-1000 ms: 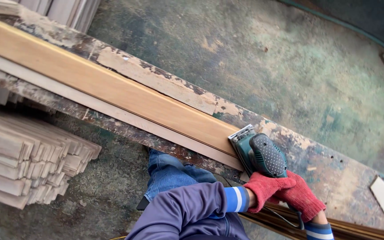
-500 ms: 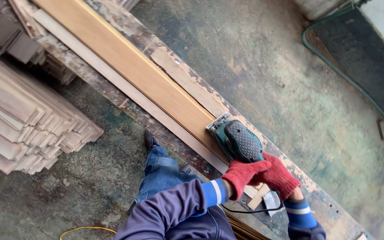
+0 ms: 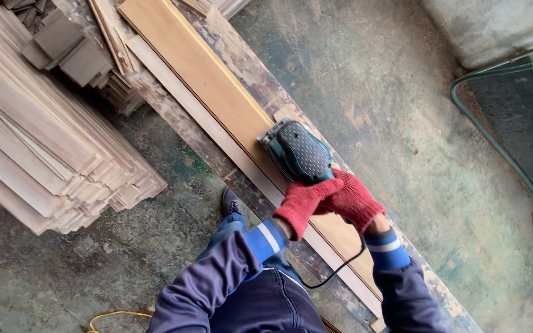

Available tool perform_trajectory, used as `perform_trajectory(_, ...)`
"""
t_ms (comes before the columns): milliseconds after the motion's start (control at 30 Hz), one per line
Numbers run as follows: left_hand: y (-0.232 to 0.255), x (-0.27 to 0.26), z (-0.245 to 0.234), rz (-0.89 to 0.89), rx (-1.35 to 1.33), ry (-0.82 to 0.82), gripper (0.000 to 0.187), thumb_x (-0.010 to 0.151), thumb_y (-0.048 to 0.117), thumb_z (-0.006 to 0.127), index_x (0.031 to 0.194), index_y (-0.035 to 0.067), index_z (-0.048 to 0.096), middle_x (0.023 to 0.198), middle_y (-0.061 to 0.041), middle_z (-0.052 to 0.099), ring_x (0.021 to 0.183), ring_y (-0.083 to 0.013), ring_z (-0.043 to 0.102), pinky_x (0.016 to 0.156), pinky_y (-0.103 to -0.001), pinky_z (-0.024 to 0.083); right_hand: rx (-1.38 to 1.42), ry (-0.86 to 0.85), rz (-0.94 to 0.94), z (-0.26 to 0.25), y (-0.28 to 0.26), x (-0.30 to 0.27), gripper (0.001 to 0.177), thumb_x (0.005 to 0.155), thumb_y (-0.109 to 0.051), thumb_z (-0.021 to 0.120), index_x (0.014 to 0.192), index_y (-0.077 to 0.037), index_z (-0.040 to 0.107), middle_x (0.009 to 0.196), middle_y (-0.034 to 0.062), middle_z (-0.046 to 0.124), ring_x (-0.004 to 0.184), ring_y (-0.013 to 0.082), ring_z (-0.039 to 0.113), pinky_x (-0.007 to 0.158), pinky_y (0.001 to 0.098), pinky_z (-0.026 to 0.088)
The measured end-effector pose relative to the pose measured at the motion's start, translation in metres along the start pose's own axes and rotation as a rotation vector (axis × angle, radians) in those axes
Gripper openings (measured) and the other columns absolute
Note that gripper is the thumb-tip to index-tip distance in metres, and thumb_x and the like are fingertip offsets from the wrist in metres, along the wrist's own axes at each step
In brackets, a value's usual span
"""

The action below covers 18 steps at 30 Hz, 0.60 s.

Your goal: The recorder is sanding wooden planks using both an electric power sander and a manual sanding block.

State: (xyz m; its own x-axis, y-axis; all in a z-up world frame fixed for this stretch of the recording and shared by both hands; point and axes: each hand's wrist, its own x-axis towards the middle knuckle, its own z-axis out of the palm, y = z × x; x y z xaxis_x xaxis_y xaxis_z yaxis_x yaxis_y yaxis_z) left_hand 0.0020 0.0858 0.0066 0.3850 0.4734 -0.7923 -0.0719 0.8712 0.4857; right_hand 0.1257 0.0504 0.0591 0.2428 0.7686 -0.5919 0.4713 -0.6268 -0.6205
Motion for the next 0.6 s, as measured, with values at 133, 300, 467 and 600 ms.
perform_trajectory(133,0.065,0.011,-0.029,0.091,-0.008,0.028,0.074,0.056,0.037,0.102,0.112,0.002,0.071,0.087,-0.016,0.076,0.071,-0.0297,0.078,0.067,-0.04,0.066,0.068,-0.014,-0.015,0.014,-0.069,0.031,0.028,0.086,-0.031,0.048,0.094,-0.017,0.071,0.064,0.0078,0.071,0.062,0.0229,0.074,0.063,0.0328,0.063)
perform_trajectory(300,0.133,0.02,-0.061,0.186,0.001,0.068,0.069,0.058,0.037,0.103,0.112,0.005,0.074,0.083,-0.015,0.076,0.069,-0.0324,0.078,0.067,-0.043,0.068,0.111,0.014,0.085,0.035,-0.142,0.078,0.038,0.097,-0.031,0.048,0.128,-0.022,0.069,0.094,0.018,0.075,0.085,0.0316,0.077,0.076,0.0397,0.064)
perform_trajectory(467,0.19,-0.027,-0.055,0.317,0.033,0.115,0.055,0.067,0.035,0.097,0.107,0.006,0.074,0.077,-0.016,0.076,0.065,-0.0325,0.078,0.071,-0.044,0.068,0.111,0.104,-0.19,0.027,-0.184,0.064,0.062,0.089,-0.033,0.045,0.143,-0.006,0.057,0.117,0.034,0.068,0.11,0.052,0.067,0.101,0.0629,0.054)
perform_trajectory(600,0.207,-0.087,-0.029,0.29,0.225,0.058,0.064,0.07,0.03,0.086,0.118,-0.007,0.069,0.085,-0.024,0.073,0.082,-0.0401,0.077,0.085,-0.042,0.064,0.322,0.115,-0.11,-0.012,-0.186,0.023,0.032,0.065,-0.023,0.082,0.091,-0.012,0.067,0.061,0.0088,0.071,0.052,0.0191,0.072,0.051,0.0289,0.063)
